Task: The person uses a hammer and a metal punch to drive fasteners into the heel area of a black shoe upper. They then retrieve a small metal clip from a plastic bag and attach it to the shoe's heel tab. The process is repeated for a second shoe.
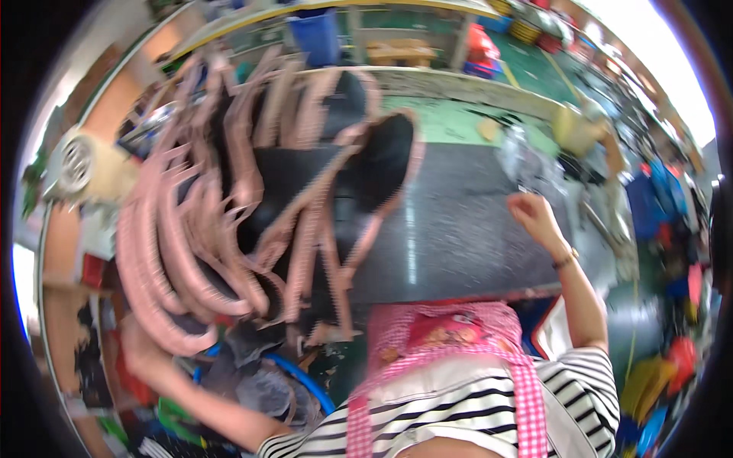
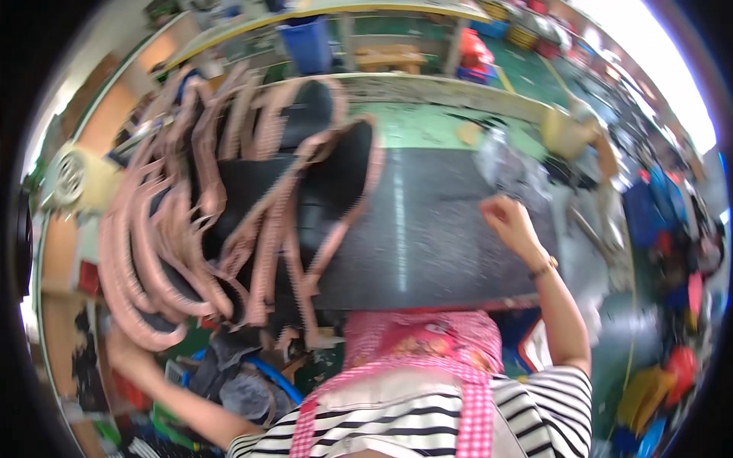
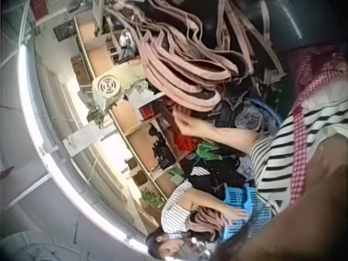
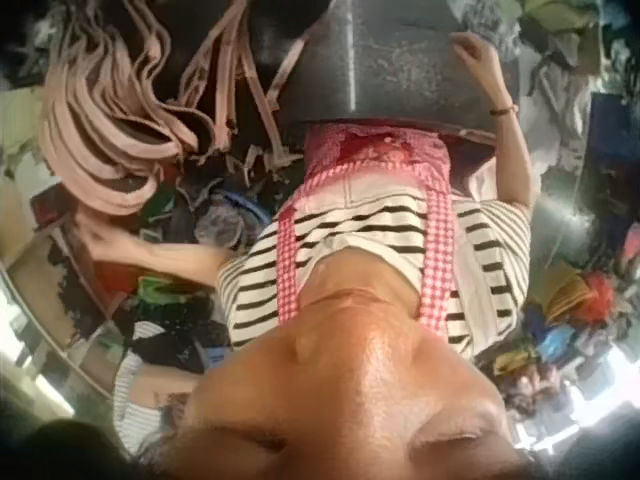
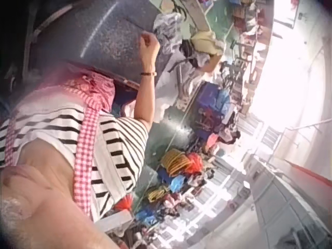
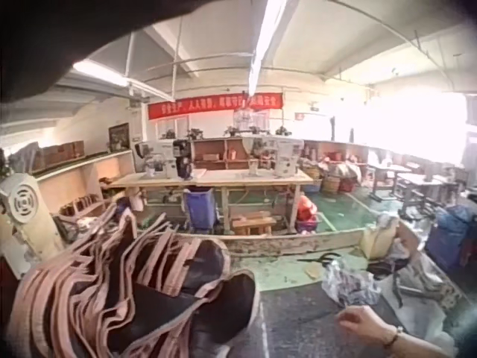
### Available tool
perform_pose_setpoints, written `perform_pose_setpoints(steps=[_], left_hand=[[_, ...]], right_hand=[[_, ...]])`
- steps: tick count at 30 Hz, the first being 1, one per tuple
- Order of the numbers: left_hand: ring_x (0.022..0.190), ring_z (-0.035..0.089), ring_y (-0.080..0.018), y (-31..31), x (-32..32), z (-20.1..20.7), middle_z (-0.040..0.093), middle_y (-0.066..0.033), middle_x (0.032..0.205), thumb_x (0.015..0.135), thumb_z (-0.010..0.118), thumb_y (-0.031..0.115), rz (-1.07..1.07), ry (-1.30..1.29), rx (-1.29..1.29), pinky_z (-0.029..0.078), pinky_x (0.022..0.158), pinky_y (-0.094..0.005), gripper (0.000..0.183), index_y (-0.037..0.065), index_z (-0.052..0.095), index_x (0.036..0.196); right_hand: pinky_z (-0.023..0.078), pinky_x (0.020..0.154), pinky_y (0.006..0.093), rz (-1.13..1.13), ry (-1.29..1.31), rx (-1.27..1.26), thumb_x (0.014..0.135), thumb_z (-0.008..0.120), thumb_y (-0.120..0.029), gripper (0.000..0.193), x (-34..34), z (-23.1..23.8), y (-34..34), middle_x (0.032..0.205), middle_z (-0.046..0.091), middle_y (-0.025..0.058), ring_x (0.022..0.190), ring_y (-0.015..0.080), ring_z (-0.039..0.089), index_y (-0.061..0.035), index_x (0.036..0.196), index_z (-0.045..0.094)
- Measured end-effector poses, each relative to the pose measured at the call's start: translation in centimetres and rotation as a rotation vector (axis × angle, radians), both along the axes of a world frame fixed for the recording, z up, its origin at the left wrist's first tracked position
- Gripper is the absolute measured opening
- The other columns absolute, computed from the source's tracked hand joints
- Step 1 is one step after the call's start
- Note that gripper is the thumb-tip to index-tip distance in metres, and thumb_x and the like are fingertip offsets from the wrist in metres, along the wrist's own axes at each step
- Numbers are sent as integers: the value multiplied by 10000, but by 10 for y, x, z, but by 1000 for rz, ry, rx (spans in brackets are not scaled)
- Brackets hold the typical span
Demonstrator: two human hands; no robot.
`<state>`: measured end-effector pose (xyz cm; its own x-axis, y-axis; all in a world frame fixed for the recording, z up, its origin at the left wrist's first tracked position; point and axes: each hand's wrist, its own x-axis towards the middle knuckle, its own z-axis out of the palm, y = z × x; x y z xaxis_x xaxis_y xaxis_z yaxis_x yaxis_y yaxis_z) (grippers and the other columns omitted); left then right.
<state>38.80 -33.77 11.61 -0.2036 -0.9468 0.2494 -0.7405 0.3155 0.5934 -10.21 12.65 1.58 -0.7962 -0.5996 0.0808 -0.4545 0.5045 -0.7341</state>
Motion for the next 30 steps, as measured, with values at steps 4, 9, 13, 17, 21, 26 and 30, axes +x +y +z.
perform_pose_setpoints(steps=[4, 9, 13, 17, 21, 26, 30], left_hand=[[1260, 498, -194, 11, -87, 104, 482, -173, 1406, 1025, 443, 294, -493, 358, -8, 382, 1061, -344, 512, -35, 423, 1417], [995, 626, -195, -87, -185, 89, 679, -127, 1089, 944, 581, 198, -806, -218, 151, 462, 903, -325, 382, -51, 593, 1234], [971, 677, -263, -56, -184, 77, 694, -219, 1034, 947, 550, 168, -448, -195, -459, 483, 850, -351, 298, -43, 644, 1135], [967, 683, -270, 46, -167, 133, 694, -184, 1072, 975, 536, 210, -220, -119, -701, 495, 843, -353, 306, 34, 643, 1202], [966, 688, -281, 200, -247, 82, 699, -155, 1075, 912, 562, 102, -343, -139, -736, 527, 835, -371, 287, 63, 665, 1177], [870, 687, -357, 226, -302, -81, 680, -216, 1030, 738, 546, -45, -783, -212, -517, 562, 756, -432, 396, -20, 611, 1128], [744, 673, -400, 208, -346, -75, 690, -211, 848, 768, 565, -27, -809, -121, -424, 546, 660, -458, 251, 3, 667, 995]], right_hand=[[538, 744, 330, -274, 184, 128, 811, 644, -63, 197, -40, -5, 59, 846, 705, 121, 795, 212, 688, -24, 1000, 684], [512, 833, 376, -10, 245, 184, 799, 685, -95, 226, -32, -16, 40, 1032, 646, 139, 913, 293, 648, -29, 1015, 687], [479, 863, 402, -5, 499, 182, 813, 686, -127, 174, -44, -41, 30, 978, 610, 109, 997, 308, 569, -51, 970, 694], [474, 856, 400, 92, 452, 182, 817, 681, -122, 149, -54, -37, 24, 976, 603, 113, 1003, 312, 561, -44, 943, 669], [471, 857, 400, 106, 506, 136, 821, 680, -119, 165, -64, -31, 46, 972, 611, 119, 997, 316, 566, -33, 956, 637], [487, 809, 430, 240, 334, -159, 910, 604, -126, 201, -29, -27, -11, 973, 625, 203, 911, 361, 615, 4, 1034, 514], [485, 822, 434, 136, 386, -160, 909, 566, -93, 227, -47, -71, -63, 982, 606, 225, 930, 388, 602, 38, 1073, 483]])
